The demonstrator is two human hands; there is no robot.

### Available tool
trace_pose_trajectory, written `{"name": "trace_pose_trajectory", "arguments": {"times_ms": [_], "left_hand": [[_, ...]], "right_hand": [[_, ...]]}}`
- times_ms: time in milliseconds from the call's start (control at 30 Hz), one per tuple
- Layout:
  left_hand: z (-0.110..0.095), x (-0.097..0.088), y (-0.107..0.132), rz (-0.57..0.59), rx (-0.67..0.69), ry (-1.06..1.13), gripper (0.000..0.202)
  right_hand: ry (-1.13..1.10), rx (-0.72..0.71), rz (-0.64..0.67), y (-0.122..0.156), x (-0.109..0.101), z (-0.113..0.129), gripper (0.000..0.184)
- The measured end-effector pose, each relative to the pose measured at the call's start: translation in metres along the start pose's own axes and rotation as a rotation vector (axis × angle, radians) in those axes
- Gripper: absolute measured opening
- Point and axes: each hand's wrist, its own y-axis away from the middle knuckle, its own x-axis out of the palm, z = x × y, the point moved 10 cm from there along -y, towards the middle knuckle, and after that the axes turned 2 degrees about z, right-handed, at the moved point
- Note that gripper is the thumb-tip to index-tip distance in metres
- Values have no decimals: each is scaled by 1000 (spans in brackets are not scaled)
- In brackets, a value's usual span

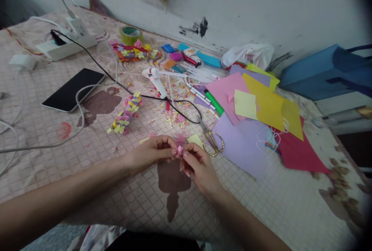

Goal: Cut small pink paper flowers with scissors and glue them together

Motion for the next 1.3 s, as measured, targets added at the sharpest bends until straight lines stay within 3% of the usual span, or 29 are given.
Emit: {"name": "trace_pose_trajectory", "arguments": {"times_ms": [533,933,1167,1300], "left_hand": [[-14,-1,3,-73,72,-334,22],[-13,-2,4,-55,84,-344,19],[-19,-7,7,-87,122,-603,20],[-27,-8,11,-95,140,-806,14]], "right_hand": [[191,-30,-14,3,-1,1,19],[119,-7,12,1,3,4,18],[181,6,54,4,-2,-1,17],[319,-61,29,4,-11,14,17]]}}
